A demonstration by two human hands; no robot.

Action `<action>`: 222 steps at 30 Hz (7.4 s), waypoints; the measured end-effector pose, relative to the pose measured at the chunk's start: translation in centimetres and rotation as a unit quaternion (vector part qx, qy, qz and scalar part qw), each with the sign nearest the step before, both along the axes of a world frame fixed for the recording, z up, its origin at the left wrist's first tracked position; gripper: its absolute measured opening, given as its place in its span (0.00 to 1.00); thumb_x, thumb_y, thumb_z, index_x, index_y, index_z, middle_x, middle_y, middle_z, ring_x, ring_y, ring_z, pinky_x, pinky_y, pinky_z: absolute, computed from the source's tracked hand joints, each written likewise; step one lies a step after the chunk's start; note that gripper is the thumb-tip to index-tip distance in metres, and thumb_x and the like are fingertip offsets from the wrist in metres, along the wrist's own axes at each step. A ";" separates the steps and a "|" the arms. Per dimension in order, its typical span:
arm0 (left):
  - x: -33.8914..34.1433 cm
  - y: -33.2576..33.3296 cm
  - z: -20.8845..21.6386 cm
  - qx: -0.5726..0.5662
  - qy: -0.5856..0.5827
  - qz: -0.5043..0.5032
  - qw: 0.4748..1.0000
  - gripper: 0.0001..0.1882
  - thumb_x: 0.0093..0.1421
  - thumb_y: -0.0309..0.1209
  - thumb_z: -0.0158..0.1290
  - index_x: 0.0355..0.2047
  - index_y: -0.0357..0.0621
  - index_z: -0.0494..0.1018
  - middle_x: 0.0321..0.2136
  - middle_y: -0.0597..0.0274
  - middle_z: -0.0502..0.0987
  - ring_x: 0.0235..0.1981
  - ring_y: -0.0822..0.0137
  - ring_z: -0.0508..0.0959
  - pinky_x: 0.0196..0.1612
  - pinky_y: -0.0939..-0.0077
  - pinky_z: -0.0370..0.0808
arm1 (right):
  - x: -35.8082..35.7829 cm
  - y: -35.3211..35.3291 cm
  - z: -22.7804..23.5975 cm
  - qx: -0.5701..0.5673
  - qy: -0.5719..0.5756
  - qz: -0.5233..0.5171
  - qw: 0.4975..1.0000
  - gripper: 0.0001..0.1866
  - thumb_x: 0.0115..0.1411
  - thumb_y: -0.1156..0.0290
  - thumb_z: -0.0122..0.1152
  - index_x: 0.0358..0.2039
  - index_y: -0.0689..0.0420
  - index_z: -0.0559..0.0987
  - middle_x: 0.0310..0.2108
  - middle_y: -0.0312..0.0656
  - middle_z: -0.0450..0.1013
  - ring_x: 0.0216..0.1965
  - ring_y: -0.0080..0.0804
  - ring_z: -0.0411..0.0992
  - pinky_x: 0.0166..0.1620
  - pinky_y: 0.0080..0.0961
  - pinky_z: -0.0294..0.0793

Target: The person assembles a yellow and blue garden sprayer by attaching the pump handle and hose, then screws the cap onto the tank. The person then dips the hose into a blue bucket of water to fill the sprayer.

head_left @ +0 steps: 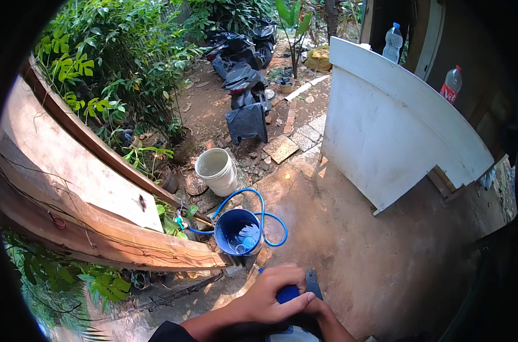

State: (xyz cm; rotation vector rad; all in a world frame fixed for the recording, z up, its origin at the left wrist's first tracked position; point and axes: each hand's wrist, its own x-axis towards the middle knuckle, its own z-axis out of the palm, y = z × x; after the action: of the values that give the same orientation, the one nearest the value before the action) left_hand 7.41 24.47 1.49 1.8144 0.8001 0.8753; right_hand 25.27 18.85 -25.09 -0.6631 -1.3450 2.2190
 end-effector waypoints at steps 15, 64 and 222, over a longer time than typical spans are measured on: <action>2.7 15.2 -0.9 0.184 0.246 0.017 0.952 0.18 0.69 0.45 0.55 0.39 0.41 0.78 0.35 0.58 0.79 0.41 0.61 0.79 0.46 0.64 0.73 | 3.9 20.8 5.2 0.122 -0.088 0.101 0.983 0.25 0.68 0.52 0.57 0.54 0.60 0.76 0.45 0.44 0.75 0.44 0.33 0.74 0.44 0.34 0.74; 1.5 50.7 6.4 -0.154 0.175 0.383 0.894 0.18 0.69 0.47 0.53 0.41 0.43 0.77 0.22 0.59 0.76 0.26 0.58 0.77 0.32 0.60 0.72 | -6.8 64.7 9.7 0.153 -0.009 0.129 0.980 0.17 0.67 0.62 0.50 0.23 0.56 0.74 0.19 0.39 0.66 0.20 0.32 0.64 0.27 0.32 0.65; -28.7 59.3 11.3 0.196 0.245 0.495 0.810 0.16 0.67 0.46 0.57 0.38 0.46 0.81 0.31 0.62 0.83 0.31 0.61 0.81 0.40 0.67 0.71 | -31.4 65.9 18.6 -0.306 0.054 0.433 0.846 0.29 0.72 0.51 0.44 0.30 0.66 0.77 0.24 0.57 0.77 0.22 0.50 0.77 0.39 0.39 0.83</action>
State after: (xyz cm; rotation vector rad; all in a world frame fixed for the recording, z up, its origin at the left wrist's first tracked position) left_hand -21.28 83.77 12.75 1.9677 2.1510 1.2871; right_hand -6.16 84.77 -6.54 -0.0681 -0.9360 3.4223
